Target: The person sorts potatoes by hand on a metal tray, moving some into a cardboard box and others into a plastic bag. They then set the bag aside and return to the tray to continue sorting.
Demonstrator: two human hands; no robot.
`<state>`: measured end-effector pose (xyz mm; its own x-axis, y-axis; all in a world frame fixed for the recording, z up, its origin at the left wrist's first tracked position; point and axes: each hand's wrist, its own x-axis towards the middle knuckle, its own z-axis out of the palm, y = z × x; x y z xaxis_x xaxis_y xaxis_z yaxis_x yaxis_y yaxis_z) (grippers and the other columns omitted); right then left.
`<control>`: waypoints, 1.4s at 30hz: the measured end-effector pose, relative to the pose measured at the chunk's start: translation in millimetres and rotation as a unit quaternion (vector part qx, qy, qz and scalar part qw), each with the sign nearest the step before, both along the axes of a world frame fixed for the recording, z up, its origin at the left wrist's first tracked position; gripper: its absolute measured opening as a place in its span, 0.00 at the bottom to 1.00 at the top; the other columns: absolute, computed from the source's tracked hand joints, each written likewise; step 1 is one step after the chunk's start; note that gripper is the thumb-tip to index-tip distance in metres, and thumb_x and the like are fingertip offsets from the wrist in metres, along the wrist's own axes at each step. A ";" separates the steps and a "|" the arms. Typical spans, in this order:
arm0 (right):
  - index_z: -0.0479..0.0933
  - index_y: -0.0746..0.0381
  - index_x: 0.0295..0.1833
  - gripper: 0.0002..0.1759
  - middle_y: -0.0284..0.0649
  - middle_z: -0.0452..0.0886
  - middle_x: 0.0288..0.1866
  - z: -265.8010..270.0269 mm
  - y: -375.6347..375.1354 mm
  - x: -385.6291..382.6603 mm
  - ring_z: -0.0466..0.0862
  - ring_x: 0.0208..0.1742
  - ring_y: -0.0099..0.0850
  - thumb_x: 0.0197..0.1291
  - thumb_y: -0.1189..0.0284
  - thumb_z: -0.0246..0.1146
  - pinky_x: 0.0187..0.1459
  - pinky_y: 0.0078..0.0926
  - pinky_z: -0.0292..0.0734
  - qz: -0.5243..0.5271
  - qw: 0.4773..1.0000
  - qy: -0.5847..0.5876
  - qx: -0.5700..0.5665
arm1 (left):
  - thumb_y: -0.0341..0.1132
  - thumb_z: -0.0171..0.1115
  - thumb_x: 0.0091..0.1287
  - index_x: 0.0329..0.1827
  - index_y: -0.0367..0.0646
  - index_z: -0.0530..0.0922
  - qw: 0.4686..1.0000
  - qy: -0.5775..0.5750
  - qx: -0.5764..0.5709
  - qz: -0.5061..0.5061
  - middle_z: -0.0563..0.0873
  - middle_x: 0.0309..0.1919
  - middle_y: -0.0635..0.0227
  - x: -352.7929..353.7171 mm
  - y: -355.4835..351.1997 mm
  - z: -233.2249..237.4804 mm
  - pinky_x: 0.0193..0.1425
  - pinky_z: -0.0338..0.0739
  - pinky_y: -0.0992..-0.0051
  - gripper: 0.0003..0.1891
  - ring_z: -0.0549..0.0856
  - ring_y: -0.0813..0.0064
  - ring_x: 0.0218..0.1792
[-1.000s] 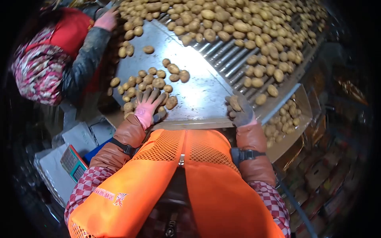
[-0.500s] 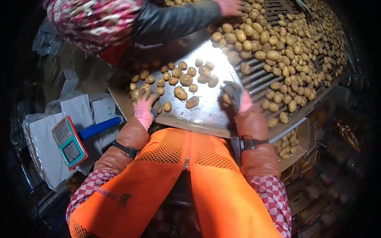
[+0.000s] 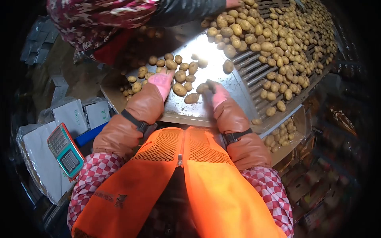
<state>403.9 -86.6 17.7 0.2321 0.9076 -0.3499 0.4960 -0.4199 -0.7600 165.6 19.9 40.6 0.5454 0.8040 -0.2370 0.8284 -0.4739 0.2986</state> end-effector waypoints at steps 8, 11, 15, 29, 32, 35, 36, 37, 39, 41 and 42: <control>0.78 0.56 0.65 0.20 0.40 0.83 0.59 43.1 10.4 -23.4 0.84 0.56 0.37 0.70 0.65 0.66 0.54 0.37 0.81 -0.026 0.979 0.202 -0.026 | 0.41 0.56 0.74 0.72 0.59 0.73 0.974 -0.082 -0.115 0.179 0.85 0.56 0.48 -23.6 2.2 26.3 0.63 0.77 0.58 0.23 0.83 0.48 0.59; 0.68 0.54 0.74 0.34 0.41 0.81 0.62 39.7 9.2 -39.0 0.85 0.53 0.36 0.71 0.47 0.61 0.50 0.39 0.83 0.008 0.851 0.483 -0.206 | 0.51 0.57 0.75 0.70 0.54 0.75 0.958 -0.175 -0.143 0.177 0.86 0.53 0.45 -30.0 -37.2 32.3 0.61 0.78 0.63 0.24 0.85 0.48 0.56; 0.67 0.58 0.71 0.36 0.38 0.80 0.61 40.9 -0.1 -28.7 0.83 0.46 0.30 0.72 0.42 0.55 0.43 0.36 0.78 -0.087 0.706 0.676 -0.192 | 0.48 0.58 0.74 0.67 0.52 0.79 0.959 -0.187 -0.162 0.138 0.87 0.51 0.48 10.3 -40.3 48.1 0.59 0.79 0.64 0.22 0.86 0.50 0.55; 0.60 0.56 0.80 0.35 0.42 0.79 0.60 23.6 -81.7 46.8 0.83 0.49 0.33 0.70 0.68 0.61 0.45 0.30 0.81 -0.041 0.761 0.626 -0.167 | 0.48 0.61 0.72 0.63 0.52 0.82 0.857 -0.229 -0.272 0.372 0.88 0.46 0.49 65.8 -56.7 77.6 0.52 0.80 0.63 0.20 0.87 0.47 0.47; 0.50 0.57 0.84 0.42 0.43 0.71 0.73 -6.7 -94.6 45.1 0.80 0.62 0.35 0.68 0.80 0.58 0.57 0.33 0.79 0.193 0.806 0.554 0.080 | 0.47 0.62 0.72 0.59 0.53 0.85 0.961 -0.219 -0.147 0.081 0.89 0.39 0.51 47.6 -84.1 27.4 0.50 0.81 0.62 0.17 0.87 0.49 0.44; 0.55 0.60 0.81 0.44 0.39 0.73 0.70 12.8 -74.6 43.0 0.79 0.57 0.27 0.59 0.91 0.56 0.50 0.26 0.78 0.000 0.656 0.736 -0.169 | 0.41 0.64 0.71 0.67 0.53 0.79 0.985 -0.052 -0.159 0.033 0.89 0.50 0.56 70.1 -86.2 37.6 0.57 0.80 0.63 0.21 0.88 0.57 0.52; 0.55 0.60 0.81 0.44 0.39 0.73 0.70 7.2 -76.8 48.7 0.79 0.57 0.27 0.59 0.91 0.56 0.50 0.26 0.78 -0.003 0.657 0.736 -0.163 | 0.38 0.62 0.70 0.68 0.56 0.78 0.994 0.045 -0.096 -0.024 0.87 0.53 0.55 77.9 -87.1 37.4 0.58 0.80 0.59 0.22 0.86 0.53 0.54; 0.56 0.60 0.81 0.44 0.39 0.73 0.69 0.8 -80.3 53.4 0.78 0.54 0.26 0.57 0.91 0.56 0.49 0.25 0.77 0.088 0.728 0.672 -0.099 | 0.34 0.61 0.67 0.69 0.59 0.76 0.989 0.081 -0.106 -0.060 0.82 0.58 0.53 75.6 -86.0 25.4 0.60 0.78 0.55 0.25 0.83 0.49 0.59; 0.57 0.59 0.80 0.46 0.40 0.74 0.69 -3.8 -87.7 59.4 0.77 0.50 0.25 0.54 0.92 0.56 0.47 0.24 0.77 0.134 0.745 0.652 -0.049 | 0.34 0.60 0.66 0.68 0.58 0.76 0.988 0.097 -0.112 -0.044 0.80 0.59 0.52 76.6 -81.0 10.9 0.60 0.78 0.56 0.25 0.82 0.49 0.60; 0.58 0.58 0.80 0.47 0.40 0.73 0.70 9.8 -97.1 75.4 0.77 0.50 0.24 0.53 0.93 0.56 0.46 0.24 0.77 0.110 0.780 0.615 -0.042 | 0.34 0.58 0.67 0.66 0.57 0.77 0.988 0.105 -0.114 -0.018 0.80 0.57 0.51 88.2 -82.2 16.6 0.61 0.77 0.56 0.23 0.82 0.49 0.59; 0.59 0.58 0.80 0.47 0.41 0.73 0.71 16.6 -103.9 81.1 0.76 0.50 0.24 0.52 0.93 0.56 0.45 0.23 0.77 0.089 0.809 0.579 -0.042 | 0.36 0.57 0.69 0.66 0.54 0.77 0.987 0.117 -0.109 -0.036 0.82 0.55 0.52 91.7 -85.5 23.6 0.61 0.77 0.57 0.21 0.83 0.49 0.58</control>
<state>484.9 -190.6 34.2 -0.4283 0.8517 -0.3018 -0.4700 -0.4952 -0.7306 257.2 -65.6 64.2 0.5083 0.6820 -0.5258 0.8537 -0.4793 0.2036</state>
